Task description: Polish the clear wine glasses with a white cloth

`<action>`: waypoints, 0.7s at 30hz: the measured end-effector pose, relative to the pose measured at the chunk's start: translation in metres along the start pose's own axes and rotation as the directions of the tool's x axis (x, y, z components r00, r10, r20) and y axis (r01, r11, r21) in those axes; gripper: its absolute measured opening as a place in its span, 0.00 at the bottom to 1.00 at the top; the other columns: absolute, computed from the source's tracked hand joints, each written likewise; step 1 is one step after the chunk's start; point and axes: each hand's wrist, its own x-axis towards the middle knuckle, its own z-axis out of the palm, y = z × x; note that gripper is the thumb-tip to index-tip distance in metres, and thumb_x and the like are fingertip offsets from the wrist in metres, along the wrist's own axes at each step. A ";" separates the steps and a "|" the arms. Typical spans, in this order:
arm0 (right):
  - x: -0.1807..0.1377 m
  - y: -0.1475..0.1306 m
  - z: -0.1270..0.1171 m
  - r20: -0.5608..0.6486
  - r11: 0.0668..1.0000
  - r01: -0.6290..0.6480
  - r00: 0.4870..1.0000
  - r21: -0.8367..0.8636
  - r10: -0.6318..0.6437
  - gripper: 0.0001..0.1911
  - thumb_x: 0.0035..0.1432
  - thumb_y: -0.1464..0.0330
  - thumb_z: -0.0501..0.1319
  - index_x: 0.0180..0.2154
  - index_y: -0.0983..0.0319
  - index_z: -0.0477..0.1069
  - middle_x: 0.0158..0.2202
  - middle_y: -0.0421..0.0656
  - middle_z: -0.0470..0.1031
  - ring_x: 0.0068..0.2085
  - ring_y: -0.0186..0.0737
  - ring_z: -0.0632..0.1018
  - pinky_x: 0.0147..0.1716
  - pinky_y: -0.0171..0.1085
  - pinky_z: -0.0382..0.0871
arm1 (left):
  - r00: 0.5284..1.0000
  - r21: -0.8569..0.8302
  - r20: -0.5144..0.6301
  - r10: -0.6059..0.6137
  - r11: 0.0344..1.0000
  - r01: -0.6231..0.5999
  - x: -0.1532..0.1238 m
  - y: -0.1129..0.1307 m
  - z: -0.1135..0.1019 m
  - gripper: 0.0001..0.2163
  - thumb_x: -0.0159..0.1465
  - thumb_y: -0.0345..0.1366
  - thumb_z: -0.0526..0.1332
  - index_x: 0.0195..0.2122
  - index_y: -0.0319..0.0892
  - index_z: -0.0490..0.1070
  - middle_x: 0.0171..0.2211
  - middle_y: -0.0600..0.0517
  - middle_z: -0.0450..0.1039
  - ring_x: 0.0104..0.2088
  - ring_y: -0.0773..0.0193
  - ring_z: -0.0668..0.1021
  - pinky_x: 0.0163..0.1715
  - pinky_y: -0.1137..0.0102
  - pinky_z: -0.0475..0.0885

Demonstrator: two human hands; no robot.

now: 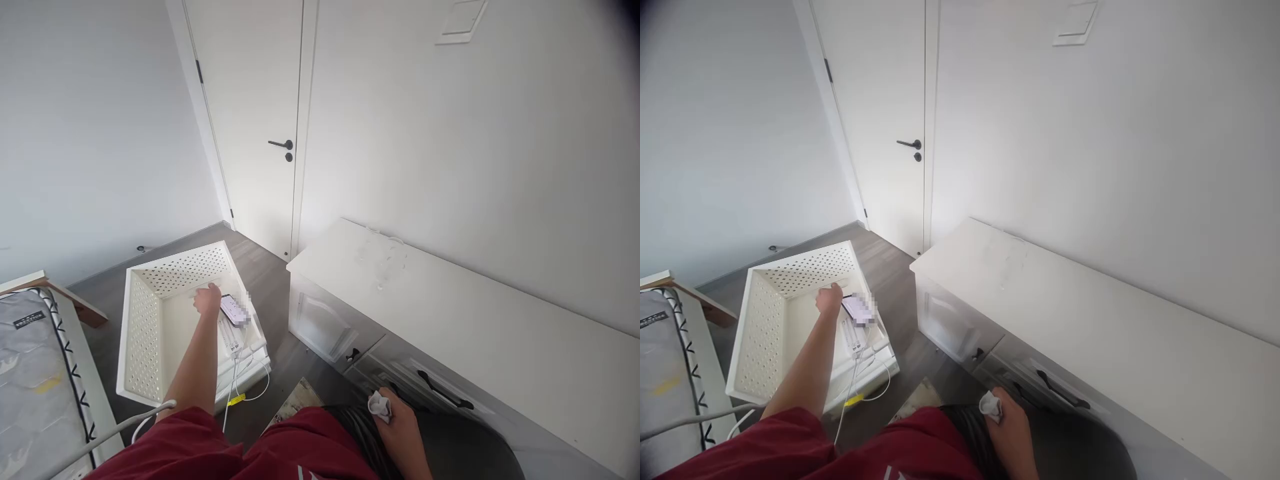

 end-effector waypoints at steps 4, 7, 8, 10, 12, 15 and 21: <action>0.000 -0.001 0.000 0.001 1.000 -0.019 1.000 0.021 0.019 0.20 0.68 0.59 0.59 0.28 0.58 0.53 0.26 0.35 0.60 0.27 0.36 0.66 0.29 0.33 0.57 | 0.951 -0.178 -0.237 0.200 0.953 -0.244 -0.026 0.040 -0.020 0.13 0.74 0.43 0.60 0.50 0.38 0.73 0.45 0.48 0.75 0.43 0.60 0.79 0.45 0.61 0.77; 0.001 -0.007 -0.001 -0.039 0.995 -0.066 0.997 0.079 0.070 0.23 0.69 0.54 0.59 0.28 0.58 0.54 0.25 0.35 0.59 0.28 0.36 0.65 0.28 0.33 0.58 | 0.859 -0.270 -0.354 0.369 0.839 -0.472 -0.069 0.068 -0.027 0.14 0.78 0.32 0.44 0.36 0.41 0.64 0.31 0.53 0.64 0.34 0.64 0.70 0.37 0.68 0.67; 0.001 -0.009 -0.002 -0.051 0.991 -0.089 0.994 0.104 0.094 0.24 0.70 0.52 0.59 0.28 0.58 0.54 0.25 0.36 0.59 0.28 0.37 0.65 0.28 0.33 0.58 | 0.824 -0.298 -0.368 0.431 0.785 -0.544 -0.090 0.073 -0.026 0.14 0.77 0.32 0.43 0.34 0.42 0.61 0.30 0.54 0.61 0.32 0.64 0.67 0.36 0.68 0.64; 0.001 -0.012 -0.004 -0.048 0.979 -0.123 0.990 0.160 0.133 0.23 0.71 0.51 0.56 0.29 0.58 0.60 0.26 0.37 0.61 0.28 0.38 0.65 0.28 0.34 0.60 | 0.745 -0.357 -0.334 0.578 0.654 -0.667 -0.138 0.075 -0.017 0.14 0.77 0.34 0.44 0.33 0.44 0.57 0.28 0.55 0.58 0.30 0.65 0.64 0.33 0.68 0.61; 0.001 -0.010 -0.009 -0.064 0.975 -0.124 0.988 0.183 0.138 0.22 0.72 0.50 0.53 0.35 0.60 0.69 0.31 0.41 0.67 0.32 0.42 0.69 0.33 0.36 0.65 | 0.639 -0.426 -0.225 0.736 0.515 -0.744 -0.190 0.068 -0.002 0.14 0.76 0.36 0.47 0.31 0.45 0.58 0.26 0.55 0.60 0.28 0.65 0.64 0.30 0.68 0.59; 0.000 0.001 -0.026 -0.195 0.987 -0.135 0.969 0.091 0.150 0.26 0.71 0.47 0.53 0.47 0.60 0.78 0.46 0.51 0.75 0.48 0.53 0.73 0.48 0.44 0.67 | 0.406 -0.536 -0.001 0.914 0.342 -0.772 -0.260 0.055 0.028 0.15 0.73 0.37 0.52 0.27 0.44 0.60 0.24 0.54 0.64 0.27 0.65 0.68 0.30 0.69 0.62; 0.000 0.032 -0.088 -0.081 0.765 -0.611 0.768 0.205 0.635 0.38 0.63 0.38 0.53 0.54 0.61 0.79 0.47 0.55 0.79 0.48 0.60 0.78 0.43 0.48 0.71 | 0.213 -0.626 0.280 0.936 0.346 -0.698 -0.336 0.059 0.079 0.09 0.74 0.42 0.54 0.40 0.45 0.67 0.37 0.49 0.74 0.34 0.63 0.75 0.33 0.68 0.67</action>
